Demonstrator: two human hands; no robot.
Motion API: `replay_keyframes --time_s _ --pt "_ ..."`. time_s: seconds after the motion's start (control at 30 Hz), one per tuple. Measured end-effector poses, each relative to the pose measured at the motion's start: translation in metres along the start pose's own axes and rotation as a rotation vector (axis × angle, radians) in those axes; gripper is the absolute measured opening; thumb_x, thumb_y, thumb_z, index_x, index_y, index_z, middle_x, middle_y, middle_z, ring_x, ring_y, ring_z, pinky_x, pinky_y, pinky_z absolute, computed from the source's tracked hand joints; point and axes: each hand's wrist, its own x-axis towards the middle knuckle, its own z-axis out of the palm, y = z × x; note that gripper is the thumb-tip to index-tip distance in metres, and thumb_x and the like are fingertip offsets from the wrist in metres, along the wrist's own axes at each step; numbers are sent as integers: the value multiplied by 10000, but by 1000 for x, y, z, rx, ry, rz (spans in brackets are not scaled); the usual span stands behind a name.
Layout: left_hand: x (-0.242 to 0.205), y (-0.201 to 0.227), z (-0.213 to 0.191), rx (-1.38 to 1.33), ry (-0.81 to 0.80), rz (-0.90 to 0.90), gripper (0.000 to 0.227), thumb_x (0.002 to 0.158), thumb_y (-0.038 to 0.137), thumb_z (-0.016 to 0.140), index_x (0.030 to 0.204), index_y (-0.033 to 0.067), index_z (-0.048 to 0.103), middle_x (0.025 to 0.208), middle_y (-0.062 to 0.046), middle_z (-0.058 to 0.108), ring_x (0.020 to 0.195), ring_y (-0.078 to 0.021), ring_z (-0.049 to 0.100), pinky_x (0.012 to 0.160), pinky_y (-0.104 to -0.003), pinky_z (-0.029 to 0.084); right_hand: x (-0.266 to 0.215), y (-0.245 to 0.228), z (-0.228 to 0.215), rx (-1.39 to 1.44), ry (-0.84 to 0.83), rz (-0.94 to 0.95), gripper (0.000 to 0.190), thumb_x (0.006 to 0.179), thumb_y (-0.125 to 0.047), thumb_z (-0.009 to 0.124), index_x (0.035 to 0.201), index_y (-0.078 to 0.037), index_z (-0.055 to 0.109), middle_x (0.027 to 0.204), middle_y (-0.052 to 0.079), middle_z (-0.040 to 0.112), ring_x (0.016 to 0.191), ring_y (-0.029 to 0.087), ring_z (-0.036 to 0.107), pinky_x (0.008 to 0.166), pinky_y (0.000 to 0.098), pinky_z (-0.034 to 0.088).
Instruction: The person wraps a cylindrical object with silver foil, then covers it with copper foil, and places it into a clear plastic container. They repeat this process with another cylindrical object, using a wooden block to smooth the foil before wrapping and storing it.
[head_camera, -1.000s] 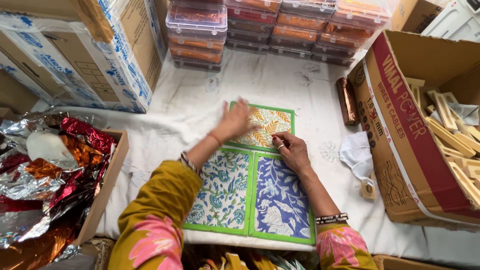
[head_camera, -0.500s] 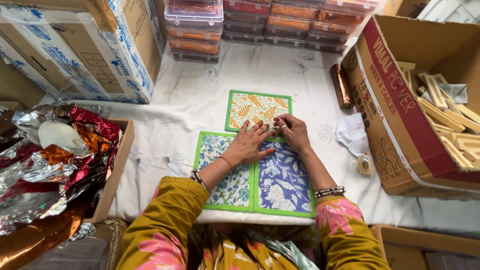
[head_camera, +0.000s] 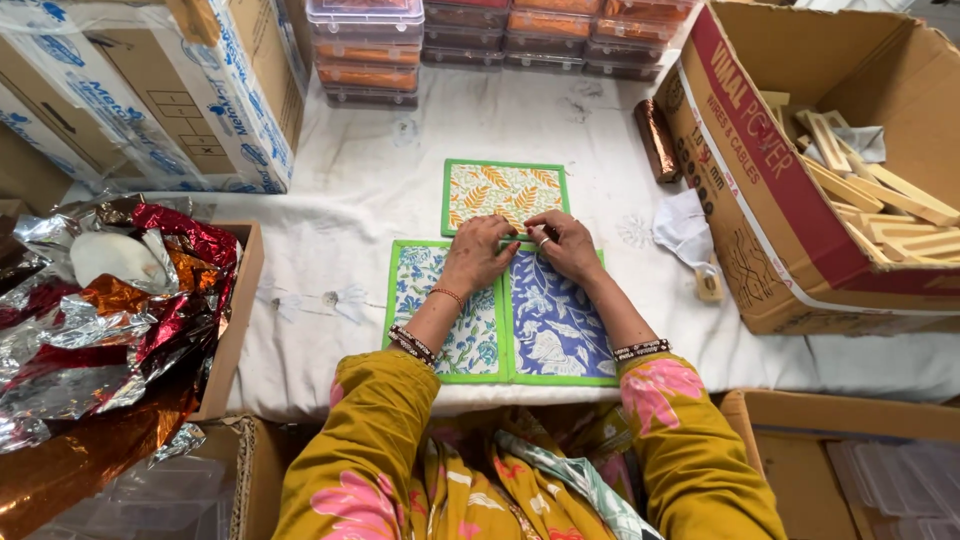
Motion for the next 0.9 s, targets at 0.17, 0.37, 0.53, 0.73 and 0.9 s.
replay_keyframes --time_s 0.17,0.37,0.53,0.73,0.9 --pt "-2 -1 -4 -81 80 0 163 920 233 711 1016 105 743 1016 -73 727 1034 -246 663 1006 -408 478 -39 -14 -12 -104 -99 -161 255 955 -188 675 1190 -106 729 1293 85 665 1179 229 616 1008 371 504" --pt "-3 2 -10 -150 125 25 144 901 215 734 983 97 735 999 -76 731 1017 -270 669 962 -405 494 -84 -44 -89 -439 -458 -186 387 930 -323 693 1274 -151 653 1509 89 497 1384 310 441 1113 459 381" --pt "0 0 -10 -163 108 36 156 877 217 746 984 103 741 1022 -65 729 1049 -268 658 977 -416 480 -108 -25 -218 -569 55 -216 377 827 -136 767 1198 -128 701 1086 72 740 940 221 726 809 359 586" --pt "-1 -1 -9 -161 83 25 177 868 226 754 1009 119 754 1100 -54 707 1130 -264 622 1056 -426 431 -127 36 -383 -745 454 8 174 1171 -213 655 1233 -55 693 1187 171 736 1021 243 728 888 331 599" --pt "3 -2 -7 -139 15 -38 188 884 251 749 1031 135 760 1140 -47 705 1181 -250 601 1091 -424 408 -122 214 -483 -654 317 445 401 1084 -319 687 1364 -32 678 1219 227 729 1076 322 714 919 437 574"
